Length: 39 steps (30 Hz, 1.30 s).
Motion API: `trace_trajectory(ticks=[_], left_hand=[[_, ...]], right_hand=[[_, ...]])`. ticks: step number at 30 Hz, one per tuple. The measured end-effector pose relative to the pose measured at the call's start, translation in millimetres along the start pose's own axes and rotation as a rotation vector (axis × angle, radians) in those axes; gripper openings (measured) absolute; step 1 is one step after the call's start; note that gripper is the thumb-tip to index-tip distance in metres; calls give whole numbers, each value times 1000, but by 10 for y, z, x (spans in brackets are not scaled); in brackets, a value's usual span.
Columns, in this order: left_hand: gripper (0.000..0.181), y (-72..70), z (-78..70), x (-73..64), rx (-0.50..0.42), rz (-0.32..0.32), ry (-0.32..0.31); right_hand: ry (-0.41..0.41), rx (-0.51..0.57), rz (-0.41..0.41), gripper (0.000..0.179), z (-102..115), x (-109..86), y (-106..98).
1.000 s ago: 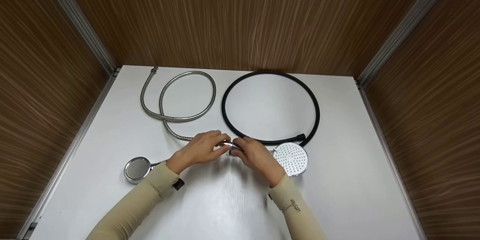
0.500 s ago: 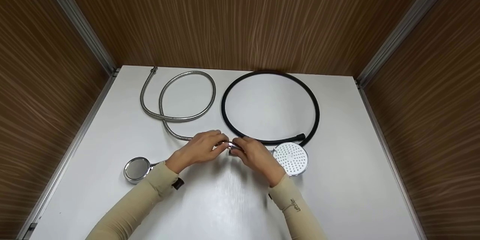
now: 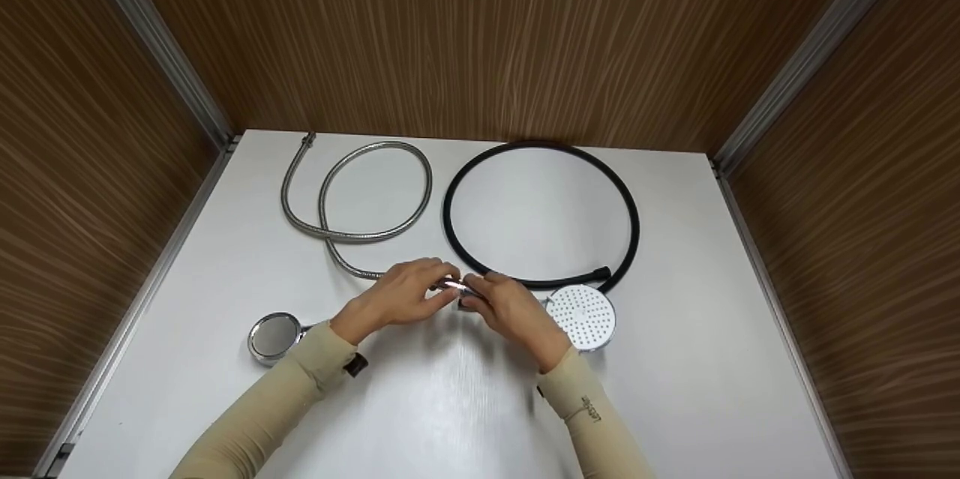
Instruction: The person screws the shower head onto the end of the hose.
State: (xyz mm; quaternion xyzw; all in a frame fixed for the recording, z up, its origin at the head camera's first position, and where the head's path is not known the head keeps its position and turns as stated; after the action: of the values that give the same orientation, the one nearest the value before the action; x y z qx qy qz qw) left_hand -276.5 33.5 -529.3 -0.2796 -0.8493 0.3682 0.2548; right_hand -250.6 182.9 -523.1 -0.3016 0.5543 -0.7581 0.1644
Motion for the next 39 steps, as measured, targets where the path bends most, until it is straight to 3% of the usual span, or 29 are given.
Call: trace_trajectory(ticks=[8,19,27,35,39], left_hand=[[32,-12,-22,1,33,-18,11],[24,-8,-5,1,-1,-10,21],[30,11,7,-3,-20,5,-12],[30,0,-31,1,24,-24,17],[27,1,-29,5,24,-6,1]], right_hand=[[-7,-29,-12,33,1,9,8],[15,-16,-3,32,-3,-10,11],[34,-3,10,33,-10,-17,12],[12,-16,-10,31,13,-18,-9],[20,-7,-6,29,5,-18,-11]])
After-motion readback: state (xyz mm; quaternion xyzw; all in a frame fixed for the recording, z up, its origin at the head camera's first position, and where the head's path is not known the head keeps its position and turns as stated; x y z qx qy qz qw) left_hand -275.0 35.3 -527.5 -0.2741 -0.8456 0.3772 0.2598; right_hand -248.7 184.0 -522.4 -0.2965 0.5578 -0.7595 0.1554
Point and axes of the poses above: each hand's wrist, its own x-axis towards the middle knuckle, its own y-axis out of the palm, z = x × y, the point moved 7 cm from there along x, towards the middle knuckle, and after that the axes turned 15 degrees about -x, right-handed, at the moved point
